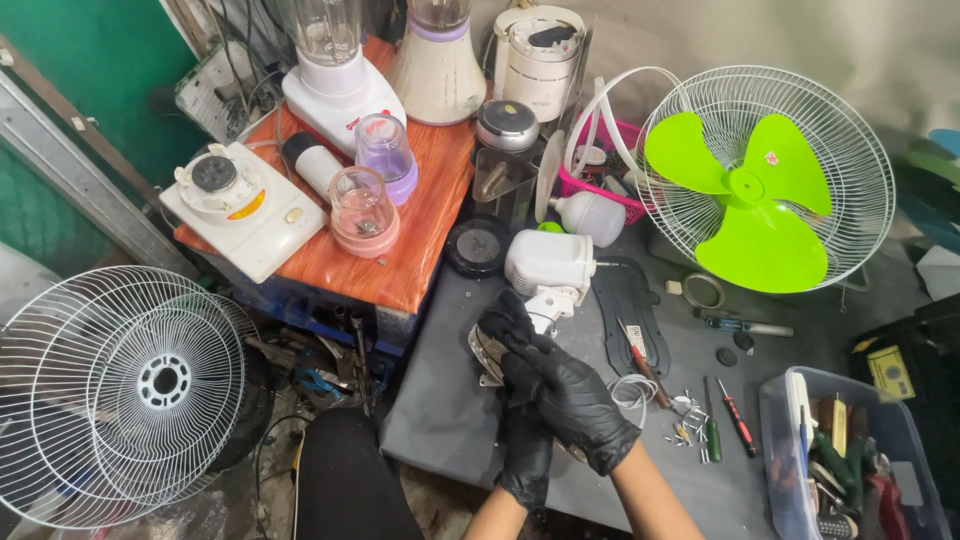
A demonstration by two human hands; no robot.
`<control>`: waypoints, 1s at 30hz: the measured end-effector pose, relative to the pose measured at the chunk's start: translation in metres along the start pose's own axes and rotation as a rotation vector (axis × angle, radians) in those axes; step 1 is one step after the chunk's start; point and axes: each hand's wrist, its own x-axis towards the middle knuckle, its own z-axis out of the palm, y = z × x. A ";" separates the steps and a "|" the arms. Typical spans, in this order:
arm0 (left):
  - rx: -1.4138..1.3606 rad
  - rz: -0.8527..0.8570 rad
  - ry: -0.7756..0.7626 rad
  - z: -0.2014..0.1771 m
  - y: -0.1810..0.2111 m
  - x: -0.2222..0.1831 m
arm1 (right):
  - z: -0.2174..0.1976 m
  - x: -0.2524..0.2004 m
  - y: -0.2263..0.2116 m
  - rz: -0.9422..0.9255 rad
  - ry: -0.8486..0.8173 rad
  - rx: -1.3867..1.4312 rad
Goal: Cleaning and assembling the plastic components of a desk fan base.
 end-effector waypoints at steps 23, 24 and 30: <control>0.280 0.186 -0.023 0.001 0.015 -0.002 | -0.039 0.005 -0.067 0.180 -0.092 0.149; 0.299 0.191 -0.028 0.001 0.016 -0.002 | -0.042 0.000 -0.064 0.184 -0.074 0.172; 0.367 0.206 -0.057 -0.001 0.018 -0.009 | -0.024 -0.022 -0.010 0.076 -0.108 0.121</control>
